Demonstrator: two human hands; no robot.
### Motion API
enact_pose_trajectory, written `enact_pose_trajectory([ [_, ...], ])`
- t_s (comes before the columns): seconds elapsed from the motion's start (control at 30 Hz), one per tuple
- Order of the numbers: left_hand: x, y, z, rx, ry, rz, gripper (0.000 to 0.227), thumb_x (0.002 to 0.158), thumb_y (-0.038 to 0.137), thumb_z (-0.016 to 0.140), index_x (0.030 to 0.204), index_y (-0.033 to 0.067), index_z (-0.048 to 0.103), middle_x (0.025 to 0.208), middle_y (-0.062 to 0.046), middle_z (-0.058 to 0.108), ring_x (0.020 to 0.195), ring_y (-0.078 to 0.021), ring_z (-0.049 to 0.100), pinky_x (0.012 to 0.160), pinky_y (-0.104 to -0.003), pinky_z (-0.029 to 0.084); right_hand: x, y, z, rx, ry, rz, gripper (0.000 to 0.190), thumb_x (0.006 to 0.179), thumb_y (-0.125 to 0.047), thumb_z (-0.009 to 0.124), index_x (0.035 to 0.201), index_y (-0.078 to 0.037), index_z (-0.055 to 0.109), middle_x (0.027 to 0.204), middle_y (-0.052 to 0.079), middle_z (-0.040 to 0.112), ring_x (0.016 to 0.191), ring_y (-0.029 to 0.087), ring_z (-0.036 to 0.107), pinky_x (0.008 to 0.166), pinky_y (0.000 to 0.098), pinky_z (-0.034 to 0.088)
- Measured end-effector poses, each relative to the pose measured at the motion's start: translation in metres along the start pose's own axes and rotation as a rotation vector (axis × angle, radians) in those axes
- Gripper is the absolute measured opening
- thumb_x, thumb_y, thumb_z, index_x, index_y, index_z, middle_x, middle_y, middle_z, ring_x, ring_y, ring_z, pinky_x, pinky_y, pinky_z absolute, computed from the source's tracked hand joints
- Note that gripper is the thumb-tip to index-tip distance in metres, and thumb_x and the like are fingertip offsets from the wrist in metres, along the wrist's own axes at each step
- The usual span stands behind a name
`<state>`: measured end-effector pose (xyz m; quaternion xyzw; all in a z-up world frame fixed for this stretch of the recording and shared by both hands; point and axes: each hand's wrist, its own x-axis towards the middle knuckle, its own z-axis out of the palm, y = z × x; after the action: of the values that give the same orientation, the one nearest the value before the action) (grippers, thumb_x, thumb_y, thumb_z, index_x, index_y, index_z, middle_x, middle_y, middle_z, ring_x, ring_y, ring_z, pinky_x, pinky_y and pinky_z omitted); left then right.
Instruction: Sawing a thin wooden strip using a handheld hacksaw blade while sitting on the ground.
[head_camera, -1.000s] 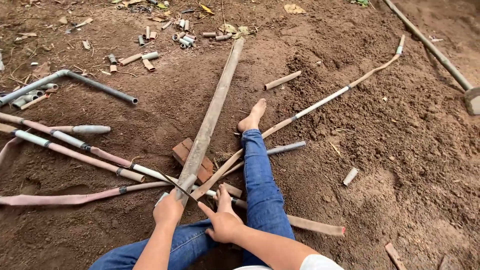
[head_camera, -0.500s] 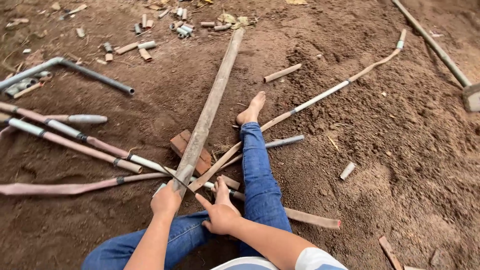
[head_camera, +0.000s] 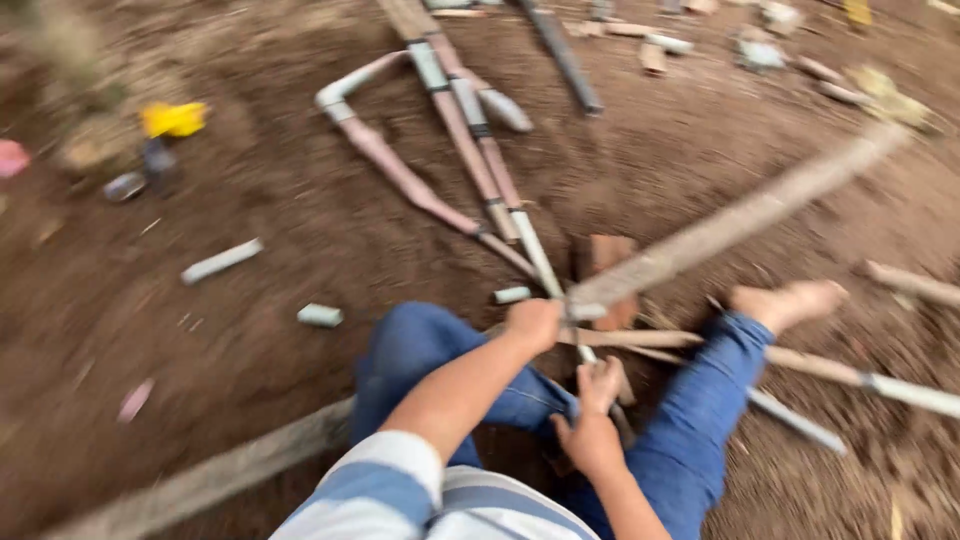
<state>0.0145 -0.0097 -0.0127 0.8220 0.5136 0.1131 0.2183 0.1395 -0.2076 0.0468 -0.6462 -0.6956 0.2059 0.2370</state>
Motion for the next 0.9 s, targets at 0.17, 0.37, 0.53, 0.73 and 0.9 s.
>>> enact_pose_trajectory([
  [0.17,-0.005,0.012,-0.027,-0.059,-0.080,-0.079,0.029,0.092,0.012,0.057,0.108,0.0036,0.079,0.103,-0.020,0.079,0.091,-0.0386,0.076,0.077,-0.051,0.060,0.016,0.003,0.000,-0.270,-0.300,0.391,0.109,0.087,-0.034,0.075,0.174,-0.021,0.010,0.142,0.027,0.063,0.091,0.051,0.076,0.075,0.0556,0.061],
  [0.37,-0.008,0.017,-0.039,-0.128,-0.118,-0.061,0.020,0.092,0.016,0.065,0.102,0.0119,0.082,0.108,-0.015,0.080,0.096,-0.0328,0.077,0.083,-0.047,0.060,-0.040,0.018,0.013,-0.291,-0.218,0.411,0.113,0.084,-0.033,0.077,0.176,-0.014,0.014,0.069,0.020,0.079,0.062,0.040,0.076,0.057,0.0453,0.058],
  [0.53,-0.005,0.015,-0.031,-0.163,-0.104,-0.041,0.021,0.082,0.024,0.079,0.099,0.0121,0.082,0.110,-0.014,0.081,0.097,-0.0332,0.077,0.084,-0.046,0.060,-0.032,0.005,-0.003,-0.293,-0.280,0.481,0.115,0.083,-0.030,0.078,0.177,-0.018,0.011,0.079,0.021,0.080,0.072,0.040,0.078,0.067,0.0448,0.061],
  [0.73,-0.009,0.011,-0.040,-0.089,-0.205,-0.088,0.037,0.077,0.041,0.089,0.100,0.0123,0.083,0.098,-0.010,0.080,0.087,-0.0284,0.077,0.077,-0.043,0.061,0.008,-0.023,-0.013,-0.411,-0.340,0.378,0.107,0.091,-0.033,0.074,0.174,-0.012,0.010,0.065,0.012,0.076,0.062,0.033,0.075,0.062,0.0388,0.057],
  [0.9,-0.018,0.003,-0.050,-0.154,-0.216,-0.190,0.030,0.102,0.018,0.058,0.119,0.0030,0.078,0.099,-0.016,0.078,0.081,-0.0291,0.076,0.071,-0.043,0.063,-0.027,-0.016,0.002,-0.253,-0.256,0.384,0.111,0.085,-0.023,0.080,0.174,-0.018,0.014,0.086,0.018,0.078,0.067,0.032,0.075,0.064,0.0417,0.058],
])
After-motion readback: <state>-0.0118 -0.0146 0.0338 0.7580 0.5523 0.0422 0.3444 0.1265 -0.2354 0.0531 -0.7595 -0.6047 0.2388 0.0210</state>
